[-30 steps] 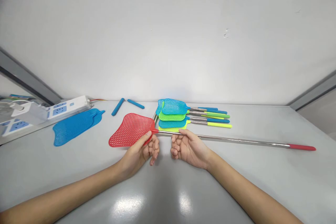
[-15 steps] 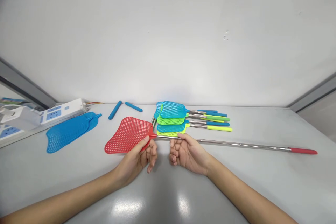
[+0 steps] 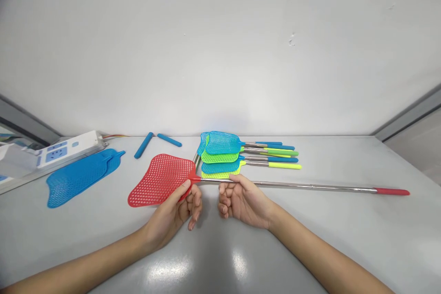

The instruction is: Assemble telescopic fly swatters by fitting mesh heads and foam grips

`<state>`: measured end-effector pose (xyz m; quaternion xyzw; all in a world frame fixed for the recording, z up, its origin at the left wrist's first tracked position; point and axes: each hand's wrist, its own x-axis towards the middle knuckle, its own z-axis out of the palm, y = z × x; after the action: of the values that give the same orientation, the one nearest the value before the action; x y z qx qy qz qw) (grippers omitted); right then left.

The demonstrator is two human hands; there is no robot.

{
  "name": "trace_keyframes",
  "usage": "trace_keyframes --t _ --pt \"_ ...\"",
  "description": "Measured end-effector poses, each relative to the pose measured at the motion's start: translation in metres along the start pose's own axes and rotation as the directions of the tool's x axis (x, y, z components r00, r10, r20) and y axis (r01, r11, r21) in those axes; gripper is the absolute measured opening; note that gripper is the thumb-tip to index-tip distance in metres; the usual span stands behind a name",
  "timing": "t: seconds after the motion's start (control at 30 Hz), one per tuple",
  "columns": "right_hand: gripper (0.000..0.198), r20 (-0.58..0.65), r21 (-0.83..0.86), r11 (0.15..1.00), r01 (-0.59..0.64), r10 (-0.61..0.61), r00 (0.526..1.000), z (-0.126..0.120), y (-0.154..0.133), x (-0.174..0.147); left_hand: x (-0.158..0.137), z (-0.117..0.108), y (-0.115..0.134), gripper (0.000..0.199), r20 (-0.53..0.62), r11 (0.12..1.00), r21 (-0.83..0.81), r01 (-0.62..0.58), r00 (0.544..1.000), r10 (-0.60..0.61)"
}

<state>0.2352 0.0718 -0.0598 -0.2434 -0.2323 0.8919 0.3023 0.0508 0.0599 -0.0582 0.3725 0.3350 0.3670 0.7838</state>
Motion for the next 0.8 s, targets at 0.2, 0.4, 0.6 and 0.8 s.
trace_keyframes --t 0.2,0.4,0.6,0.8 --pt "0.032 -0.015 0.005 1.0 -0.009 0.009 1.0 0.0 0.0 0.0 0.0 0.0 0.0 0.043 0.007 1.0 0.01 -0.003 1.0 0.003" --pt "0.034 -0.033 0.0 1.0 -0.02 0.02 0.999 -0.001 0.0 0.001 -0.002 0.001 0.002 0.043 -0.064 1.0 -0.007 0.019 0.998 -0.019" --pt "0.026 -0.303 -0.1 0.95 0.295 -0.312 0.9 -0.001 -0.002 0.002 -0.004 0.001 0.004 0.042 -0.132 0.998 -0.068 0.0 0.991 -0.009" --pt "0.038 -0.469 -0.149 0.791 0.594 -0.585 0.661 -0.021 -0.028 -0.001 -0.004 0.002 0.006 0.039 -0.251 0.986 -0.154 -0.067 0.968 0.026"
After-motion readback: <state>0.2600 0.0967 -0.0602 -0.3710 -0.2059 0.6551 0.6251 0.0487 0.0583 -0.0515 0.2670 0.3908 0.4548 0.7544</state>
